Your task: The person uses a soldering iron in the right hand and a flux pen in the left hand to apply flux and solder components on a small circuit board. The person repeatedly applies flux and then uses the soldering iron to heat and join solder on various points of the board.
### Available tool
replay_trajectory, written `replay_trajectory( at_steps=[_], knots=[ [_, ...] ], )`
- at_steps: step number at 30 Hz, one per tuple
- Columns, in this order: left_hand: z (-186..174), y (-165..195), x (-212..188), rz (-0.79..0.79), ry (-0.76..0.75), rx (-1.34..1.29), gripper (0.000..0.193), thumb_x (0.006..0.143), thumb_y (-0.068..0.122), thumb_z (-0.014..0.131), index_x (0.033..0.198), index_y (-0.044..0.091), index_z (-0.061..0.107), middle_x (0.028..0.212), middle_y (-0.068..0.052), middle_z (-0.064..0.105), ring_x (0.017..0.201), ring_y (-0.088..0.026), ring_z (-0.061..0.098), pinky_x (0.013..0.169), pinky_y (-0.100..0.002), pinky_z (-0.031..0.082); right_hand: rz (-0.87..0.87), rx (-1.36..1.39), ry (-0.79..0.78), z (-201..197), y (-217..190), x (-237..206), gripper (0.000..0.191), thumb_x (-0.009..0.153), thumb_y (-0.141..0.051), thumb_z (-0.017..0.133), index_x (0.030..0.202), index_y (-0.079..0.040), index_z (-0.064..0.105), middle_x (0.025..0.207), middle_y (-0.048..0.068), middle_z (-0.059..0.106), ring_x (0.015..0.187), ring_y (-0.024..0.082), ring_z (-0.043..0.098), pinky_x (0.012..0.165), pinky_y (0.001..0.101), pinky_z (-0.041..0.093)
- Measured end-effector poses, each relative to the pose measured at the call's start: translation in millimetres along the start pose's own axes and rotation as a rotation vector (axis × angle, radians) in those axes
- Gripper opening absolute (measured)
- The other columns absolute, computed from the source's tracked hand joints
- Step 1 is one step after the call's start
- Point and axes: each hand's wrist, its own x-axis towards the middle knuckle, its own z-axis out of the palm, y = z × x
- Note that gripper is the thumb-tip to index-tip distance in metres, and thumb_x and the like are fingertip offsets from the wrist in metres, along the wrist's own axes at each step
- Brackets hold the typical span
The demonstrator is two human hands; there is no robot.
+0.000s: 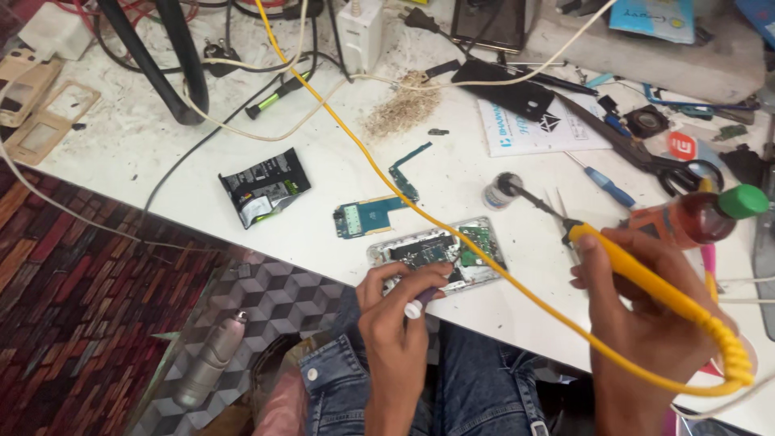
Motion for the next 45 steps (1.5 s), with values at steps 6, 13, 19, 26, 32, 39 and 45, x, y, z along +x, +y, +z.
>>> replay_trajectory(
  at_steps=[6,13,19,26,32,39,45],
  knots=[
    [-1.8,-2.9,-0.1,-0.041,-0.008,-0.023,0.028,0.081,-0.01,0.056,0.097,0.004,0.074,0.104,-0.002,0.082,0.1,-0.024,0.063,0.101,-0.037,0.04,0.03,0.011,-0.021,9.3,-4.8,-3.6,0.019,0.094,0.001,0.073,0.109,0.009,0.064,0.1,0.014,0.07,0.085,0.016,0.071,0.077,0.0242,0.062],
    [-1.2,-2.6,-0.8,-0.056,-0.007,-0.055,0.026,0.083,-0.008,0.057,0.098,0.004,0.074,0.105,-0.002,0.081,0.103,-0.024,0.064,0.1,-0.036,0.043,-0.077,0.052,0.074,-2.5,-0.3,-12.0,0.017,0.104,0.0,0.071,0.115,0.01,0.061,0.1,0.018,0.07,0.086,0.017,0.071,0.079,0.024,0.061],
    [-1.1,-3.3,-1.8,-0.036,0.015,-0.014,0.027,0.08,-0.011,0.058,0.095,0.004,0.074,0.104,-0.001,0.082,0.101,-0.024,0.065,0.1,-0.038,0.041,0.04,-0.181,0.074,-31.6,-7.9,-14.5,0.021,0.116,-0.012,0.059,0.113,0.009,0.06,0.079,0.017,0.065,0.066,0.017,0.063,0.062,0.0229,0.05],
    [0.4,-6.6,-3.8,-0.023,0.029,0.004,0.023,0.082,-0.007,0.064,0.099,0.005,0.075,0.105,0.0,0.081,0.101,-0.023,0.065,0.099,-0.037,0.042,0.087,0.149,0.177,-18.7,7.0,-23.0,0.026,0.114,-0.015,0.056,0.099,0.006,0.059,0.065,0.011,0.057,0.05,0.014,0.056,0.045,0.0234,0.042],
    [0.6,-8.2,-4.3,-0.027,0.019,0.011,0.025,0.081,-0.008,0.064,0.1,0.005,0.075,0.105,0.001,0.081,0.101,-0.022,0.065,0.098,-0.037,0.043,0.144,0.19,0.174,-3.9,28.9,-23.4,0.027,0.117,-0.015,0.058,0.099,0.006,0.058,0.066,0.011,0.059,0.05,0.015,0.057,0.045,0.0238,0.043],
    [0.9,-8.8,-4.5,-0.031,0.02,0.021,0.027,0.079,-0.01,0.063,0.099,0.004,0.074,0.106,0.001,0.081,0.103,-0.022,0.065,0.099,-0.036,0.043,0.191,0.231,0.163,0.2,25.1,-19.8,0.023,0.113,-0.016,0.059,0.101,0.003,0.057,0.065,0.01,0.06,0.049,0.012,0.055,0.045,0.022,0.042],
    [-0.5,-7.5,-4.0,-0.042,0.012,0.033,0.027,0.078,-0.01,0.062,0.098,0.004,0.074,0.106,0.001,0.081,0.103,-0.022,0.065,0.099,-0.036,0.042,0.128,0.079,0.184,5.4,7.7,-22.5,0.014,0.104,-0.006,0.059,0.096,0.006,0.056,0.065,0.006,0.059,0.05,0.009,0.055,0.047,0.0195,0.042]
  ],
)
